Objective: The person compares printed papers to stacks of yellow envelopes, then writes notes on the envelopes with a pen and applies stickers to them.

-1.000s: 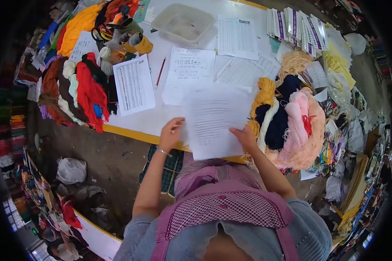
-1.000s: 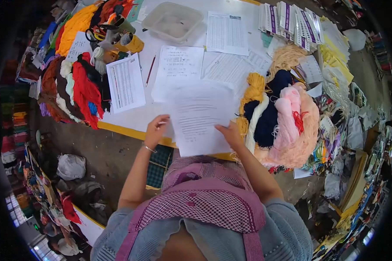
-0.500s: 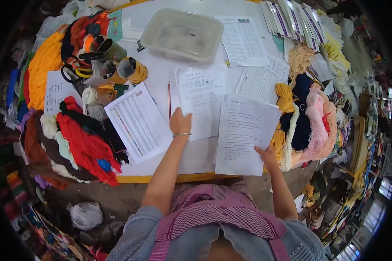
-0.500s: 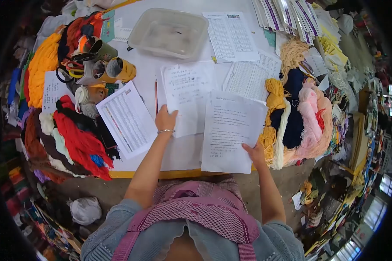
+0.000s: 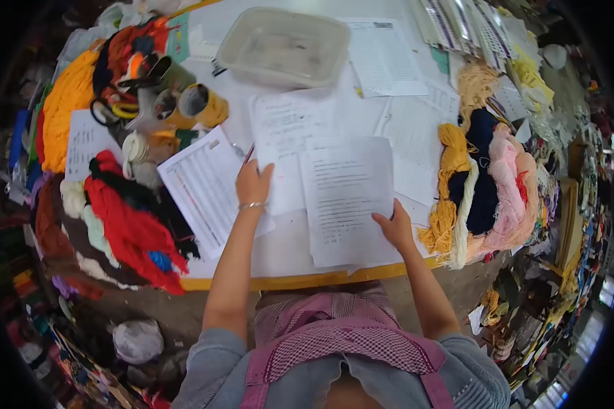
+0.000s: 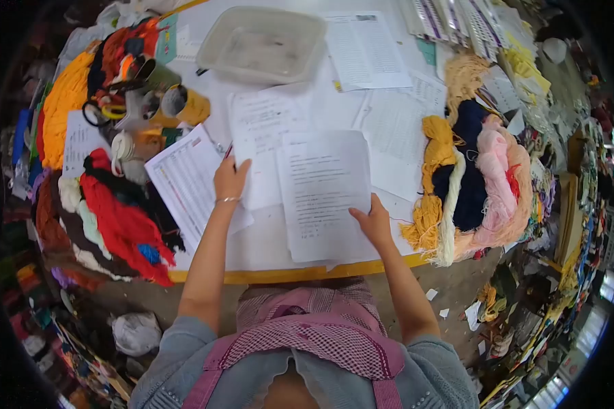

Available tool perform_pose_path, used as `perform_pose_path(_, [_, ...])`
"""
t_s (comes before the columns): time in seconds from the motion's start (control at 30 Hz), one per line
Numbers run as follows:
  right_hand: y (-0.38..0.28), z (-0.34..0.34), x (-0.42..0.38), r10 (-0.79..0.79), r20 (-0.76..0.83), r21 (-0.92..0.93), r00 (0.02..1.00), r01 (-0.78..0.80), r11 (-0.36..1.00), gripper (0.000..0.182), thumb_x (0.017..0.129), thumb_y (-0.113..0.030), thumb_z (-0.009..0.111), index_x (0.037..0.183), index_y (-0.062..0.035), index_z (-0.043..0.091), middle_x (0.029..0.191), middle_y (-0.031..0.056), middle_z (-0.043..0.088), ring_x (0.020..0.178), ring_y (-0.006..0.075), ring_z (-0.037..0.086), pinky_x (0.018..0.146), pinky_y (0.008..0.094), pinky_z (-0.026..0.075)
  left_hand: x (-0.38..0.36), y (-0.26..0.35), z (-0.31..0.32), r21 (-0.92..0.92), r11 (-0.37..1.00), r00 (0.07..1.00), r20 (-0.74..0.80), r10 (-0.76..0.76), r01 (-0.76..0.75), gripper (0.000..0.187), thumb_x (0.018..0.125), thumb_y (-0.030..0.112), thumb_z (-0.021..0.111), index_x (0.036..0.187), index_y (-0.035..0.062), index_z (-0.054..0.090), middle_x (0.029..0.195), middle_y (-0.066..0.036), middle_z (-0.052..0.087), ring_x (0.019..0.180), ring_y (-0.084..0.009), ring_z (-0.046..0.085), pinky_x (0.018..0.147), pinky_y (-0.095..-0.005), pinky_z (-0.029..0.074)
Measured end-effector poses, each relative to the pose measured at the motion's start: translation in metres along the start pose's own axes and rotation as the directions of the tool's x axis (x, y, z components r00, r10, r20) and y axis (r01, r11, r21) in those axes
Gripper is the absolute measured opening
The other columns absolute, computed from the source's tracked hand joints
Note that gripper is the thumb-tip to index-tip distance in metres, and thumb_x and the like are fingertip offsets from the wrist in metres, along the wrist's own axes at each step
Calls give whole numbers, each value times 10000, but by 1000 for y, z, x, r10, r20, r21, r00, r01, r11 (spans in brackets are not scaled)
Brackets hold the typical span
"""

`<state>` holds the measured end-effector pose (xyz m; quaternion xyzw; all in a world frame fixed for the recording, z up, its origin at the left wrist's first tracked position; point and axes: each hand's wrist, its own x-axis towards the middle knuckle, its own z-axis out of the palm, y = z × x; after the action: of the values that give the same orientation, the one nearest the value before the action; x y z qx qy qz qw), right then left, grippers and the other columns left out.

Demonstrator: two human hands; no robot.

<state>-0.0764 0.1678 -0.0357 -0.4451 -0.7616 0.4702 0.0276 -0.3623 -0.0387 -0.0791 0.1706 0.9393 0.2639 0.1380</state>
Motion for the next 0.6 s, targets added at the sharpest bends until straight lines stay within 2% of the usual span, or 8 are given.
perform_pose_path(0.03, [-1, -9, -5, 2, -29, 4, 1000, -2, 1000, 265, 844, -88, 689, 1067, 33, 613, 914, 105, 673, 841, 210, 632, 803, 307, 498, 1, 1, 0, 38, 999, 1000, -8, 12, -12, 281, 834, 297, 658, 865, 27, 585, 871, -176, 624, 831, -367, 612, 704, -450, 481])
perform_pose_path(0.1, [12, -14, -39, -221, -411, -17, 885, 235, 972, 175, 858, -108, 680, 959, 12, 603, 781, 115, 604, 729, 242, 585, 724, 327, 488, 1, -16, 3, 20, 986, 970, -176, 168, -167, 212, 874, 230, 615, 946, 33, 580, 881, -142, 608, 849, -344, 604, 708, -443, 486])
perform_pose_path(0.13, [35, -16, -67, -181, -407, -60, 895, 171, 983, 149, 867, -111, 672, 920, 1, 589, 749, 115, 571, 698, 243, 560, 691, 336, 476, 5, -20, -1, 50, 977, 954, -210, 212, -206, 183, 875, 190, 609, 966, 35, 577, 885, -133, 602, 854, -336, 601, 710, -443, 488])
perform_pose_path(0.2, [84, -21, -137, -121, -290, -164, 949, 75, 984, 165, 880, -109, 652, 819, -11, 535, 729, 136, 544, 677, 270, 538, 645, 357, 452, 11, -23, -12, 64, 977, 967, -148, 209, -201, 186, 866, 163, 611, 998, 37, 574, 896, -137, 596, 849, -339, 599, 716, -444, 489])
perform_pose_path(0.23, [117, -6, -170, 208, -194, -134, 959, -236, 962, 46, 875, -62, 621, 878, -28, 590, 734, 114, 583, 677, 242, 550, 681, 363, 464, 12, -25, -22, 76, 982, 978, -101, 180, -173, 203, 856, 135, 614, 1030, 39, 571, 906, -142, 589, 843, -341, 597, 722, -444, 491])
perform_pose_path(0.33, [266, 54, -230, 440, 119, -445, 890, -348, 825, 183, 921, -212, 590, 982, -39, 596, 925, 181, 655, 875, 343, 632, 779, 439, 498, 30, -22, -28, 231, 926, 925, -169, 339, -297, 290, 815, 120, 648, 1087, 72, 558, 918, -132, 571, 849, -319, 593, 718, -404, 495])
perform_pose_path(0.4, [316, 103, -234, -19, 33, -184, 999, 25, 983, 341, 897, -322, 587, 1148, -90, 600, 1059, 194, 661, 1020, 359, 618, 903, 465, 475, 43, -21, -29, 281, 900, 907, -164, 387, -333, 269, 783, 140, 684, 1021, 76, 576, 871, -104, 575, 812, -279, 599, 685, -372, 494])
perform_pose_path(0.6, [343, 176, -207, -99, 163, -85, 982, 114, 990, 360, 890, -334, 592, 1157, -93, 600, 1065, 194, 660, 1028, 358, 615, 913, 462, 470, 66, -21, -41, 479, 833, 949, -3, 316, -276, 198, 762, 202, 682, 856, 63, 577, 729, -111, 634, 688, -313, 633, 626, -416, 511])
